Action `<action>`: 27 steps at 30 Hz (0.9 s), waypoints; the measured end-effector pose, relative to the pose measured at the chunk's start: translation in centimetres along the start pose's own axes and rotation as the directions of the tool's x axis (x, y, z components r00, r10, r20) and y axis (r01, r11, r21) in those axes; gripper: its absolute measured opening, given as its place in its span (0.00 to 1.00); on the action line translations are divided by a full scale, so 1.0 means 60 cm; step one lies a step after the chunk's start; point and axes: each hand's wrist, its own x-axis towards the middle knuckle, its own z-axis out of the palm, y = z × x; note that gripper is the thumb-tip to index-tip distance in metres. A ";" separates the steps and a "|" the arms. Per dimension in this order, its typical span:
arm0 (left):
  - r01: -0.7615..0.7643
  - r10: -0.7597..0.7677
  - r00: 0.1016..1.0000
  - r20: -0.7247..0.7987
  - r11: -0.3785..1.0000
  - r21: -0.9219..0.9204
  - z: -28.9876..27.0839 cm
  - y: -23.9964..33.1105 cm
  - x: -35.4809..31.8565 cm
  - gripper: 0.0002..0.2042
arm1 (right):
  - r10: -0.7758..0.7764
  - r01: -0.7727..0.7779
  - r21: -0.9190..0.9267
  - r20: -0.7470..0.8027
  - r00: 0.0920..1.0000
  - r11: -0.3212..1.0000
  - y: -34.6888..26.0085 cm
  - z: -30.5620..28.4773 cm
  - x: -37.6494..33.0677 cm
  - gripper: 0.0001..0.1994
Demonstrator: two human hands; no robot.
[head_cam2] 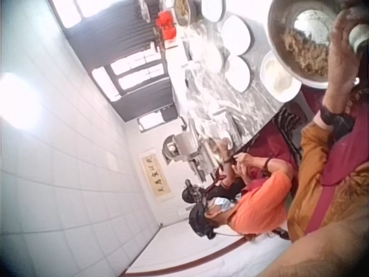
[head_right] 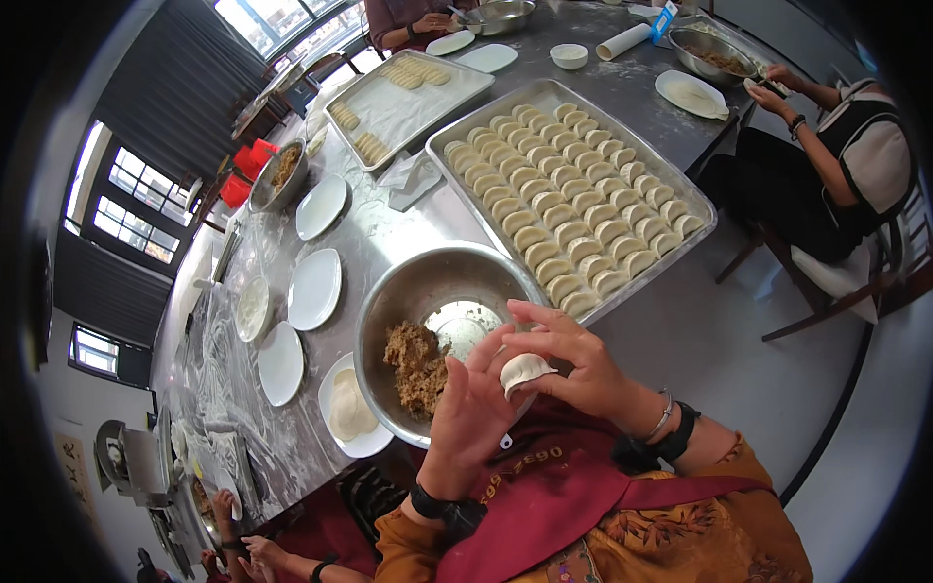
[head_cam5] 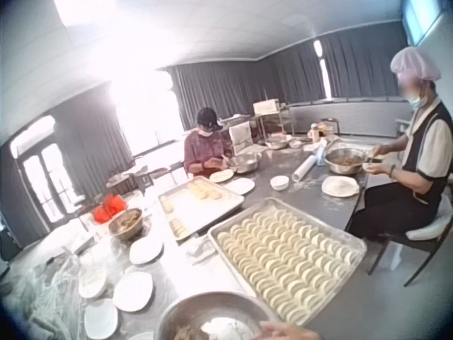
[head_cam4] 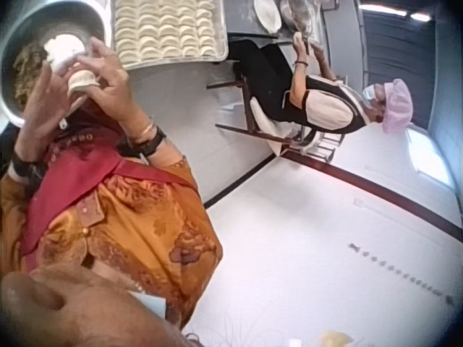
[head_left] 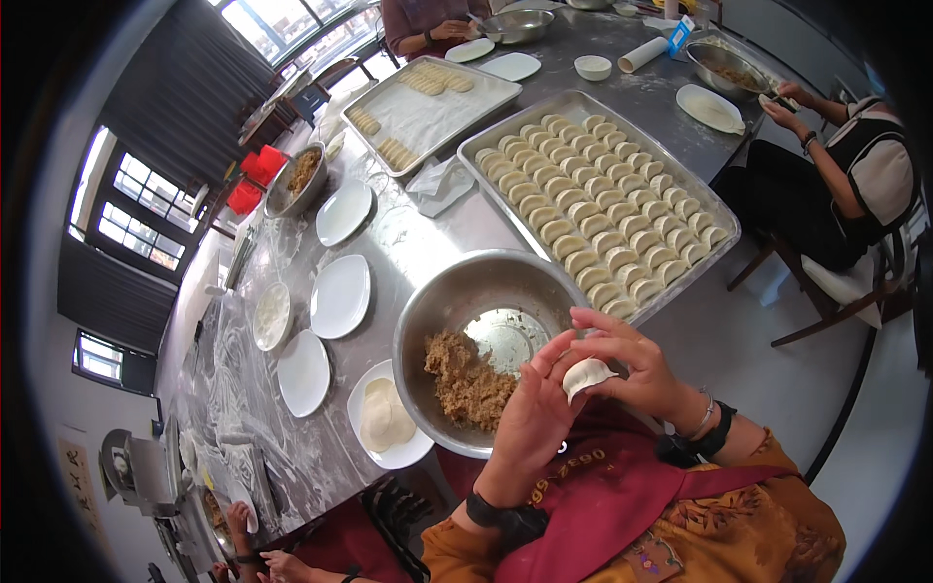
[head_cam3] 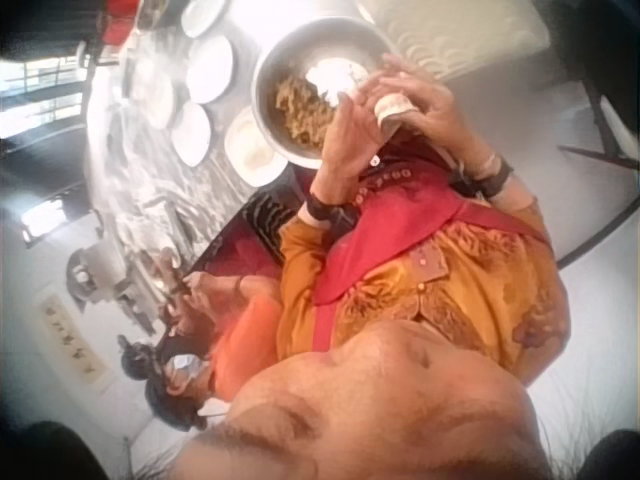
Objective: The recorder is shown making dumplings by hand at a table with other people.
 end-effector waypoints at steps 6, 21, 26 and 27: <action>0.015 -0.013 1.000 0.015 0.992 -0.122 0.010 -0.012 0.006 0.31 | -0.182 0.180 -0.054 -0.035 0.983 0.982 0.006 -0.012 0.001 0.10; 0.010 -0.011 1.000 -0.002 0.969 -0.245 0.002 -0.037 0.009 0.30 | 0.069 -0.046 0.163 -0.136 0.988 0.985 0.018 0.009 -0.018 0.16; -0.022 0.012 0.998 -0.065 0.989 -0.146 -0.005 -0.034 0.004 0.31 | -0.018 0.017 -0.019 -0.034 0.999 1.000 0.030 -0.001 -0.023 0.19; -0.019 0.009 0.998 -0.066 0.989 -0.149 -0.001 -0.034 0.005 0.31 | -0.061 0.062 -0.087 0.007 0.998 0.994 0.030 -0.004 -0.023 0.20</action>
